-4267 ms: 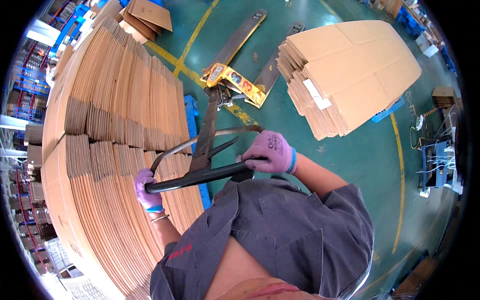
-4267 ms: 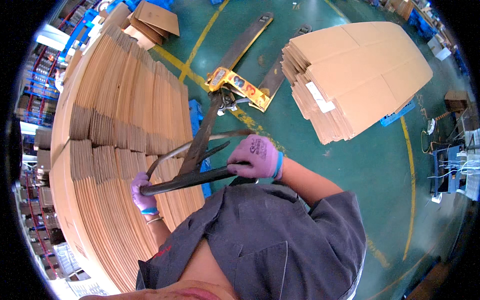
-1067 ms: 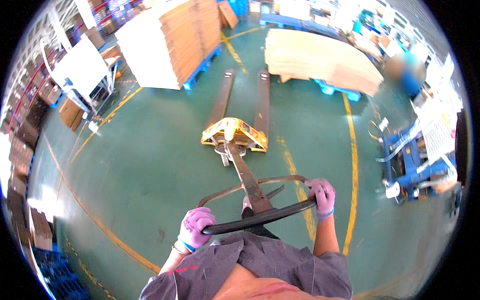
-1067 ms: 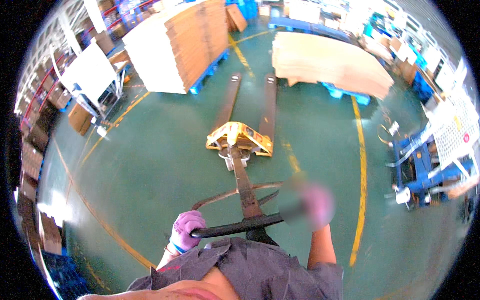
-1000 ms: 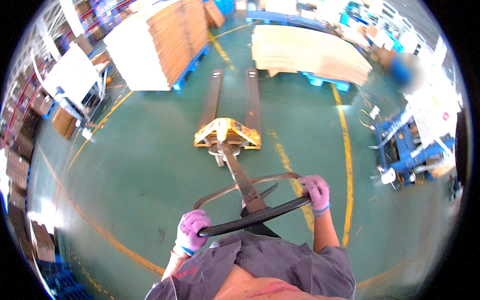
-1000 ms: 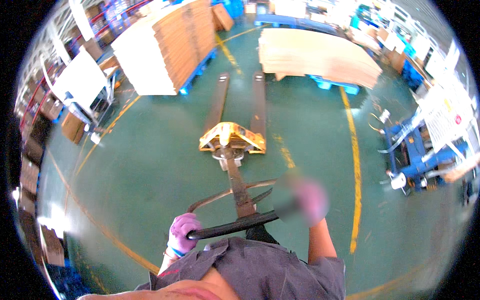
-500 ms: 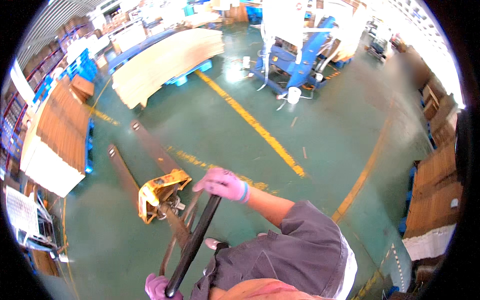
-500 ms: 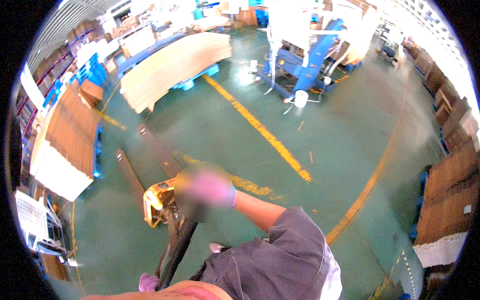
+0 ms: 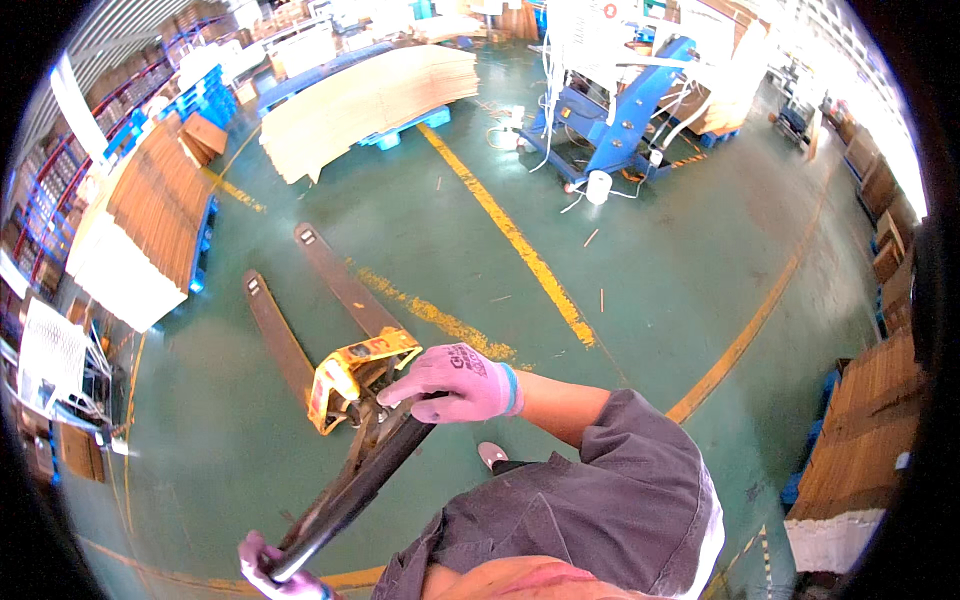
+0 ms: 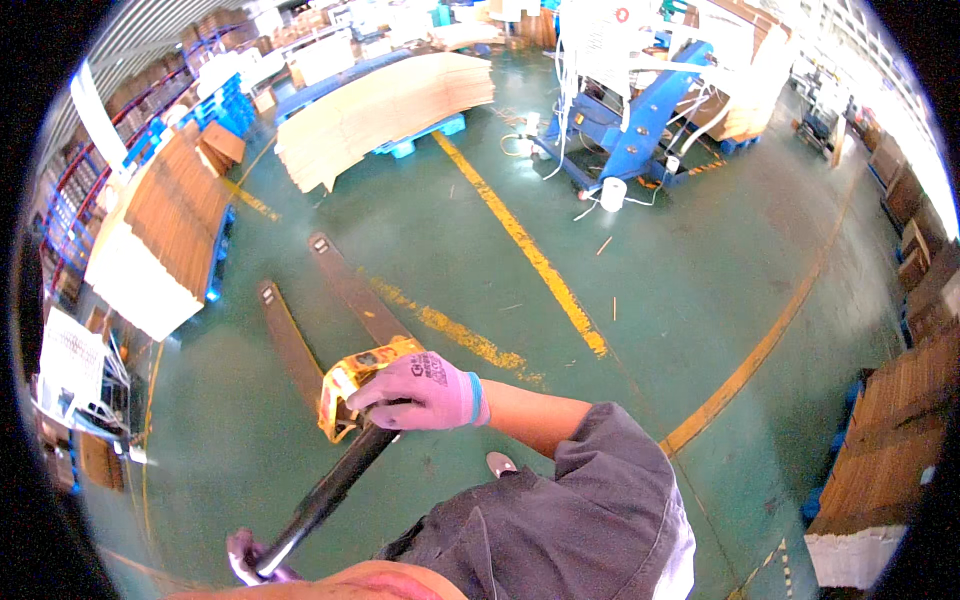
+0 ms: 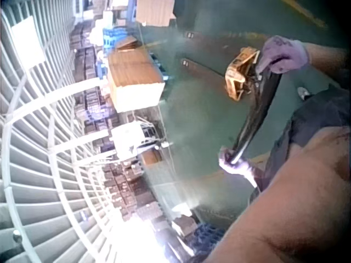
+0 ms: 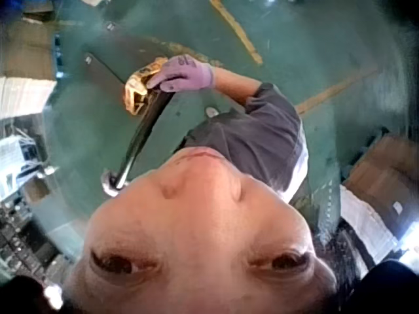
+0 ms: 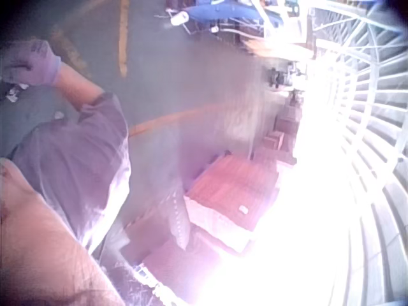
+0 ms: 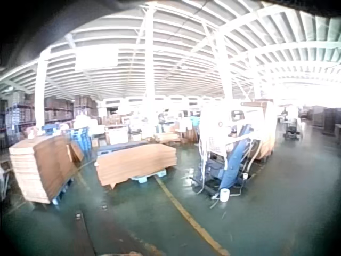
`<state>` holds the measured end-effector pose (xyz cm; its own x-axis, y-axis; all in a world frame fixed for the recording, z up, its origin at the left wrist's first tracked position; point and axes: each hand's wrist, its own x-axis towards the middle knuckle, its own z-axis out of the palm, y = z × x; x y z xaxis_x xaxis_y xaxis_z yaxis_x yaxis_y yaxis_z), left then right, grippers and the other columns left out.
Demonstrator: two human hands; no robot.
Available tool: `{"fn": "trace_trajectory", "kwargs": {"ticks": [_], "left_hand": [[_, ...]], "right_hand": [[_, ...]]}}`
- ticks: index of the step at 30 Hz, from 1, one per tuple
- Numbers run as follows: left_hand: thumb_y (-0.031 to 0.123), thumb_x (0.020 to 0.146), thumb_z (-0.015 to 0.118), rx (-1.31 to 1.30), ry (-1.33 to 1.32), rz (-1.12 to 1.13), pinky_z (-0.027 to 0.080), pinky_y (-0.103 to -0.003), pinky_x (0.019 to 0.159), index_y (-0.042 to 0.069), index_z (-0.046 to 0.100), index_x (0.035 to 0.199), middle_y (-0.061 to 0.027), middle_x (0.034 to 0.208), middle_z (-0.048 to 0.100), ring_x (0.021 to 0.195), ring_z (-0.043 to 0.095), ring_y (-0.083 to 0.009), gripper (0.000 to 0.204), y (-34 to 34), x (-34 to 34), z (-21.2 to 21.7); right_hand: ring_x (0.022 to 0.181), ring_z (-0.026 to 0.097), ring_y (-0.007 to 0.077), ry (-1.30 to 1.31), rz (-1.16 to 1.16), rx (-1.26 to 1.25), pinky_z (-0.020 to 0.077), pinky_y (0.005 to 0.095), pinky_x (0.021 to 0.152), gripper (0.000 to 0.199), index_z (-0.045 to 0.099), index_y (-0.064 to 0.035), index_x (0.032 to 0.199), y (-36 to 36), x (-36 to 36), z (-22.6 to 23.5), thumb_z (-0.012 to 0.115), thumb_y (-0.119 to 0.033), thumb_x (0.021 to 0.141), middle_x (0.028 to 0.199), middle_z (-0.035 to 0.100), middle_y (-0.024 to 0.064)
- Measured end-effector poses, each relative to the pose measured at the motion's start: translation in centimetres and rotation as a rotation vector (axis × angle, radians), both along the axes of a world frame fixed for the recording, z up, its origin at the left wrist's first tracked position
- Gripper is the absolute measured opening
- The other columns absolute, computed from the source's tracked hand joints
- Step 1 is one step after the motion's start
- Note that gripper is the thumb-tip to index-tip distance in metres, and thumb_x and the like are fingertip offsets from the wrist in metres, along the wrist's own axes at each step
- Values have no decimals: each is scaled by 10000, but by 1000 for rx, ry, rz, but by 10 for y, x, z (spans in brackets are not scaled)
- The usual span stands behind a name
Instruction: The person uses a pallet jack to transport a stack of corrugated cardboard sheets, maneuvering the jack under the stack and pulling it across the factory floor.
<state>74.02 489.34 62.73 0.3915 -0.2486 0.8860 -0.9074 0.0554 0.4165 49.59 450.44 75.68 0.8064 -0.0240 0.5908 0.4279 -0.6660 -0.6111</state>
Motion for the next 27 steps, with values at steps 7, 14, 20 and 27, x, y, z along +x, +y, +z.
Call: {"fn": "trace_trajectory", "kwargs": {"ticks": [7, 14, 20, 27], "left_hand": [[53, 890, 644, -220, 180, 195, 414, -270, 632, 90, 513, 1342, -3, 828, 461, 738, 448, -131, 472, 51, -34, 35], [205, 837, 753, -339, 358, -93, 385, -227, 612, 85, 563, 1281, -1, 803, 487, 703, 452, -105, 498, 88, -51, 38], [48, 851, 685, -249, 360, 195, 496, -275, 809, 42, 578, 1242, -59, 989, 616, 879, 579, -138, 405, 98, -63, 61], [-66, 777, 632, -183, 384, 485, 500, -318, 853, 37, 634, 1055, -97, 1061, 647, 913, 625, -191, 297, 81, -121, 80]], "right_hand": [[722, 641, 275, -110, -42, -41, 488, 357, 653, 312, 669, -103, 1143, 115, -34, 22, 693, -161, 837, 823, 659, 92], [564, 584, 228, -155, -201, -107, 438, 334, 535, 282, 692, -54, 1080, 199, -85, 30, 687, -71, 799, 671, 581, 66], [635, 634, 141, -96, -201, 142, 494, 302, 564, 156, 686, -18, 1015, 192, -78, 41, 596, -47, 892, 787, 674, 78], [535, 543, 58, 18, -184, 34, 462, 228, 498, 208, 687, -80, 1092, 117, -34, 54, 519, -149, 991, 716, 623, 12]]}}
